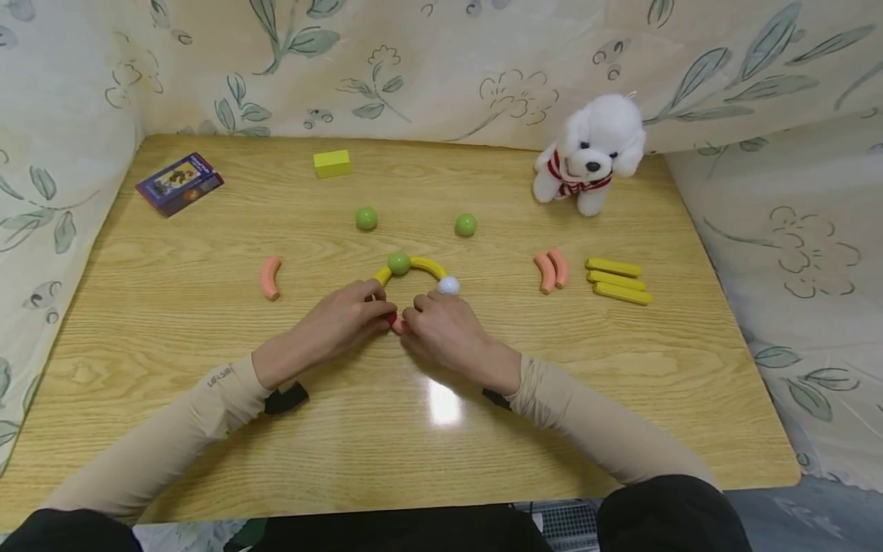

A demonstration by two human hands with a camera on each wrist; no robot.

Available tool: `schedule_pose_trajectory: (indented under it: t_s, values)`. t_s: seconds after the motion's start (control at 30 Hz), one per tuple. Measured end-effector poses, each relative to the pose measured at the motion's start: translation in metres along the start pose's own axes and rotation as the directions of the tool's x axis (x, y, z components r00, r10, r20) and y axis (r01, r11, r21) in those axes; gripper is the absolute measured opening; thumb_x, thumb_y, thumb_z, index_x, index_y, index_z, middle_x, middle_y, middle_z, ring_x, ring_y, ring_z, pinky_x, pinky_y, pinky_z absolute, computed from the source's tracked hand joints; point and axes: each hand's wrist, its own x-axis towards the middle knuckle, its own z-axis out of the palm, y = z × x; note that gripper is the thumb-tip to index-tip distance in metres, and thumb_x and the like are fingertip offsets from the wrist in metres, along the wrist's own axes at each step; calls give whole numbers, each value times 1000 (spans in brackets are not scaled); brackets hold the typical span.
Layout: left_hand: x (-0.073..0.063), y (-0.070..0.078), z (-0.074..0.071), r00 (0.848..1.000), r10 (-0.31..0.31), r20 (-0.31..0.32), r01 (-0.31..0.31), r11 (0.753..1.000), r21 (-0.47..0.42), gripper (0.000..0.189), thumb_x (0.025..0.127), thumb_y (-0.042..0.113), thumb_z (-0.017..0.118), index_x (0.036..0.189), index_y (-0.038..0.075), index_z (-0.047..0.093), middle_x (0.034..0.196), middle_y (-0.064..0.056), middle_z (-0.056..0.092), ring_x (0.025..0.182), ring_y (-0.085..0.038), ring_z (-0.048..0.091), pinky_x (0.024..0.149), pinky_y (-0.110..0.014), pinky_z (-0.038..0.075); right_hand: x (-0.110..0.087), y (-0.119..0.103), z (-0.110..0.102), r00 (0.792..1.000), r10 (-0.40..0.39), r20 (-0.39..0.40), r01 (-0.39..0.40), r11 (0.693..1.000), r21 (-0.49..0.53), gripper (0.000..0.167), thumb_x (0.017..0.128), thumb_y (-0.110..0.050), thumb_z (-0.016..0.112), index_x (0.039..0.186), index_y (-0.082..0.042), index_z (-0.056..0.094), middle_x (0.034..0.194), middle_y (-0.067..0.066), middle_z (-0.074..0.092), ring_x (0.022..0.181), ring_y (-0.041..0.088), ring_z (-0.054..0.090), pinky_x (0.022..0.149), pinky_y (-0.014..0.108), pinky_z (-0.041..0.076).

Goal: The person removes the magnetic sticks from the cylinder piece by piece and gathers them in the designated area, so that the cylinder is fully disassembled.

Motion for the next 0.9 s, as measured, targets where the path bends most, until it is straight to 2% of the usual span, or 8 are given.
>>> schedule_pose_trajectory:
  t_s: [0.07,0.17,0.27,0.37,0.47,0.63,0.77,0.9]
  values:
    - [1,-2,-1,1000,-10,-1,10,1000,13,5,90,13,70,93,10,73,94,-5,61,80,-19,57,68,-29,51,1,4,-4,1000,12,3,-12,1000,13,25,89,-30,70,72,-13,66,68,1,59,61,18,56,55,31,48]
    - [3,-6,-3,1000,-20,7,20,999,32,8,90,11,68,96,10,74,98,-6,63,84,-20,58,70,-30,53,4,15,-11,998,54,27,-54,998,10,9,88,-17,68,86,-9,71,85,6,68,79,24,62,67,35,52]
    - [4,-10,-4,1000,-19,13,18,999,42,11,91,8,67,99,9,74,101,-8,64,86,-22,60,73,-31,54,4,29,-18,990,115,82,-114,993,-16,17,84,-3,65,99,-6,72,99,10,71,92,28,63,75,40,52]
    - [5,-14,-6,1000,-24,14,24,999,37,14,92,7,65,102,8,75,105,-10,64,89,-24,61,75,-34,55,2,37,-21,978,148,147,-146,989,-28,19,84,-1,65,100,-5,73,101,11,71,89,29,65,73,41,54]
    - [8,-20,-6,999,-44,8,44,999,14,17,92,3,64,105,7,74,107,-11,63,93,-26,62,79,-36,55,-4,37,-21,972,152,178,-156,988,9,20,82,0,66,100,-5,73,99,12,69,80,27,65,66,38,55]
    - [14,-27,-7,997,-77,-6,77,997,-28,20,91,-2,63,106,5,74,110,-12,63,100,-27,63,83,-38,55,-10,30,-18,983,133,125,-137,990,27,21,80,1,67,99,-4,72,99,14,66,78,27,64,62,36,55]
    - [18,-30,-5,997,-77,-3,77,996,-44,20,92,-3,62,106,4,74,111,-13,63,102,-28,63,85,-39,55,-10,27,-17,991,115,67,-114,993,-12,20,81,-2,69,101,-4,73,98,14,66,79,26,64,65,35,55]
    - [21,-31,-2,998,-65,-5,64,997,-50,19,91,-2,62,105,3,74,110,-13,64,101,-28,64,86,-39,55,-11,25,-18,993,102,57,-100,995,-27,20,83,-5,70,103,-5,73,99,13,67,79,25,64,66,34,54]
